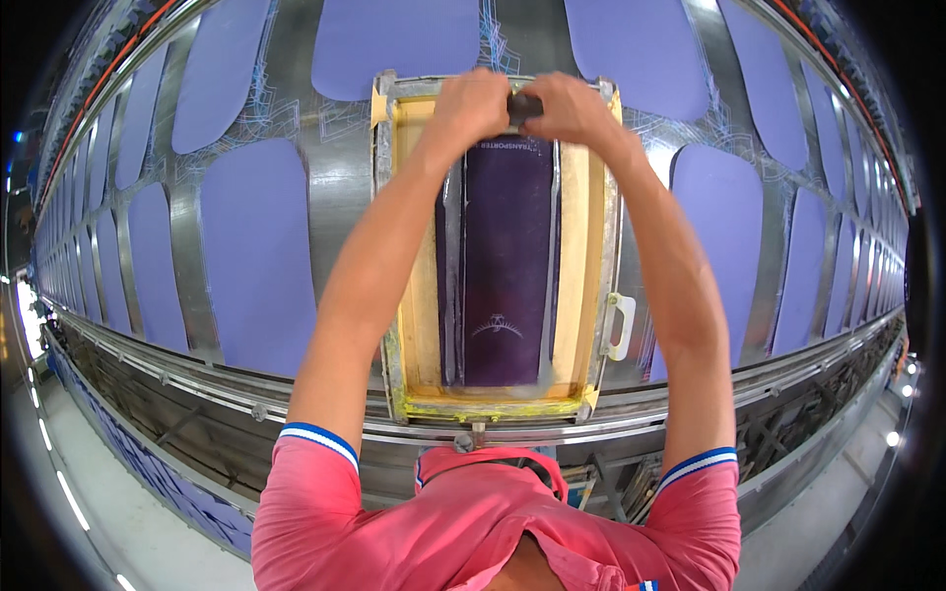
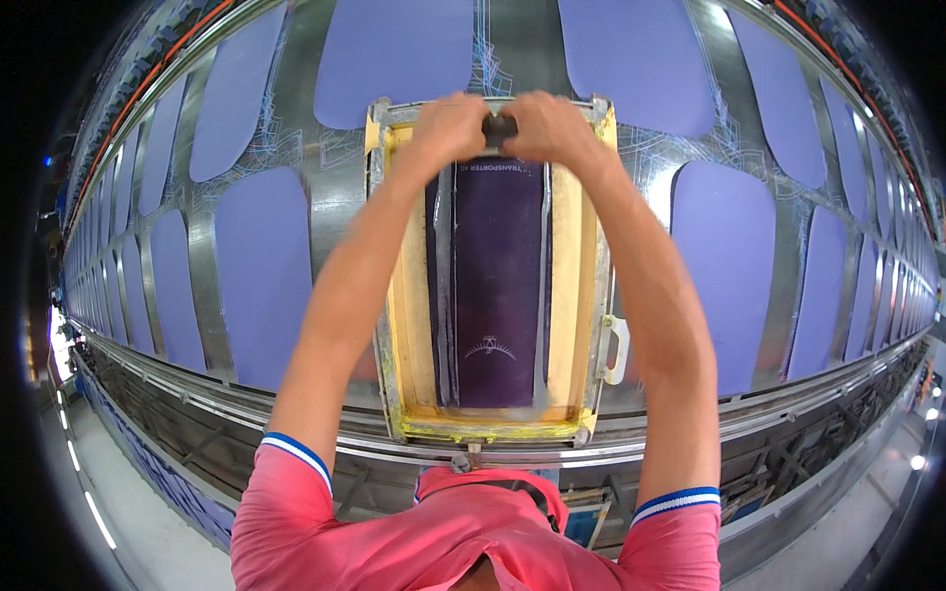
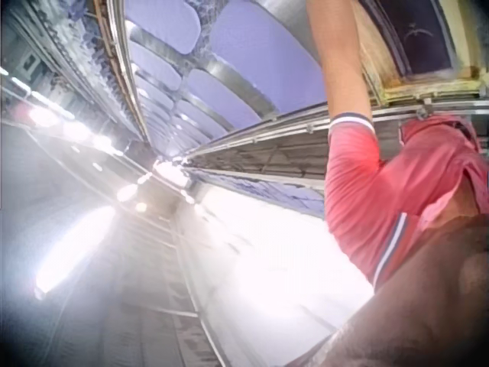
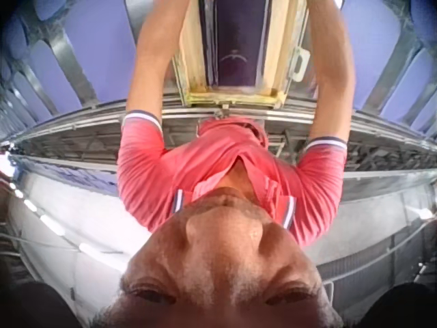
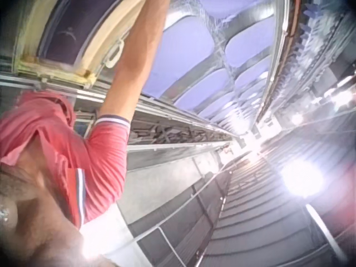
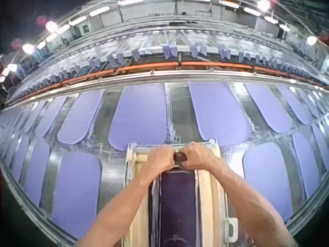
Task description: The person uses a squeegee to spread purple paint across a screen inside a wooden frame. They repeatedly pull the squeegee from top to bottom to distribute the paint evenly. The person occasionally lifts the frame to adjust its position on the conveyor.
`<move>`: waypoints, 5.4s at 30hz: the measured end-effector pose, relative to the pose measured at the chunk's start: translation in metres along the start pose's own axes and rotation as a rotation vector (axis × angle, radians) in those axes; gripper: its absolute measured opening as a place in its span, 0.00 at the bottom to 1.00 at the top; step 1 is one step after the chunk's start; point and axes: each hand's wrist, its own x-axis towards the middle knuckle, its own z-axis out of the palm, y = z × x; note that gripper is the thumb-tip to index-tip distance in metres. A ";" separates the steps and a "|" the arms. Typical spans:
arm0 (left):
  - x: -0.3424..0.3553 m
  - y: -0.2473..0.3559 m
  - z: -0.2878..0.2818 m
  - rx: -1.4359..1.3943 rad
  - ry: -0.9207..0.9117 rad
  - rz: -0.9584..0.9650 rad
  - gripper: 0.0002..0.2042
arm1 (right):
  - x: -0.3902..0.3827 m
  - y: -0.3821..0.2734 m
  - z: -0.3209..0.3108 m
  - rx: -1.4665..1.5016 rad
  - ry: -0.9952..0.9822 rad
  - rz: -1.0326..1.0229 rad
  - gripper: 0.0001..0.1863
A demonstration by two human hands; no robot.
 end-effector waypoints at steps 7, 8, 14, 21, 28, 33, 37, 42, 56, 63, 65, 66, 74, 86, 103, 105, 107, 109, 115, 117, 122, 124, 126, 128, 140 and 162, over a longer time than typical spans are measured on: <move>0.005 -0.021 0.015 0.067 -0.106 -0.043 0.11 | 0.032 -0.009 0.032 -0.131 -0.187 0.213 0.11; -0.008 -0.017 0.019 0.048 -0.073 -0.033 0.10 | 0.021 -0.013 0.037 -0.142 -0.178 0.212 0.11; -0.161 0.037 0.035 -0.004 -0.103 -0.040 0.09 | -0.111 -0.101 0.063 -0.020 -0.119 0.104 0.06; -0.372 0.125 0.058 -0.187 -0.213 -0.112 0.04 | -0.300 -0.227 0.085 0.136 -0.209 0.079 0.07; -0.352 0.112 0.058 -0.120 -0.285 -0.065 0.05 | -0.289 -0.218 0.087 0.110 -0.218 0.116 0.05; -0.193 0.053 0.036 -0.041 -0.132 -0.075 0.08 | -0.142 -0.123 0.059 0.022 -0.174 0.168 0.06; -0.066 0.010 0.018 0.012 -0.099 -0.079 0.09 | -0.029 -0.044 0.036 -0.062 -0.268 0.197 0.10; 0.021 -0.036 0.018 0.116 -0.082 -0.039 0.14 | 0.048 0.004 0.031 -0.052 -0.228 0.214 0.11; -0.269 0.090 0.055 -0.101 -0.221 -0.062 0.06 | -0.224 -0.158 0.085 0.084 -0.133 0.058 0.04; -0.424 0.150 0.080 -0.284 -0.136 -0.102 0.04 | -0.337 -0.229 0.064 0.320 -0.304 0.024 0.17; -0.433 0.141 0.107 -0.182 -0.071 -0.076 0.07 | -0.327 -0.194 0.049 0.670 -0.126 0.305 0.30; -0.409 0.130 0.098 -0.113 -0.070 -0.043 0.07 | -0.328 -0.147 0.097 0.209 0.354 0.438 0.28; -0.408 0.117 0.114 -0.098 0.017 -0.002 0.05 | -0.305 -0.014 0.137 0.407 0.566 0.751 0.24; -0.517 -0.056 0.041 -0.140 0.094 -0.093 0.06 | -0.189 -0.248 0.151 0.735 0.629 0.782 0.22; -0.471 -0.291 -0.083 -0.185 -0.006 -0.093 0.06 | -0.074 -0.384 0.239 0.717 0.500 0.904 0.23; -0.450 -0.301 -0.086 -0.194 -0.015 -0.066 0.05 | -0.071 -0.380 0.241 0.645 0.500 0.930 0.24; -0.433 -0.310 -0.086 -0.190 -0.008 -0.026 0.03 | -0.078 -0.364 0.251 0.519 0.461 0.951 0.24; -0.419 -0.320 -0.090 -0.171 -0.028 -0.023 0.02 | -0.079 -0.365 0.257 0.485 0.458 0.909 0.22; -0.353 -0.338 -0.091 -0.036 -0.007 0.027 0.02 | -0.084 -0.375 0.245 0.388 0.477 0.734 0.19; -0.326 -0.343 -0.104 -0.082 0.039 0.125 0.03 | -0.086 -0.374 0.239 0.596 0.547 0.786 0.17; -0.281 -0.377 -0.111 -0.011 -0.092 0.170 0.08 | -0.053 -0.394 0.212 0.482 0.519 0.956 0.16; -0.256 -0.385 -0.115 0.022 -0.096 0.183 0.10 | -0.059 -0.392 0.212 0.412 0.499 0.979 0.16; -0.230 -0.398 -0.116 0.063 -0.087 0.151 0.11 | -0.059 -0.391 0.214 0.397 0.500 0.971 0.16; -0.211 -0.415 -0.112 0.077 -0.039 0.103 0.12 | -0.064 -0.392 0.218 0.419 0.521 0.960 0.16; -0.450 -0.286 -0.099 -0.113 -0.013 -0.646 0.11 | -0.067 -0.391 0.216 0.388 0.462 1.012 0.18; -0.438 -0.298 -0.058 -0.055 0.224 -0.019 0.20 | -0.011 -0.389 0.209 0.100 0.670 0.672 0.16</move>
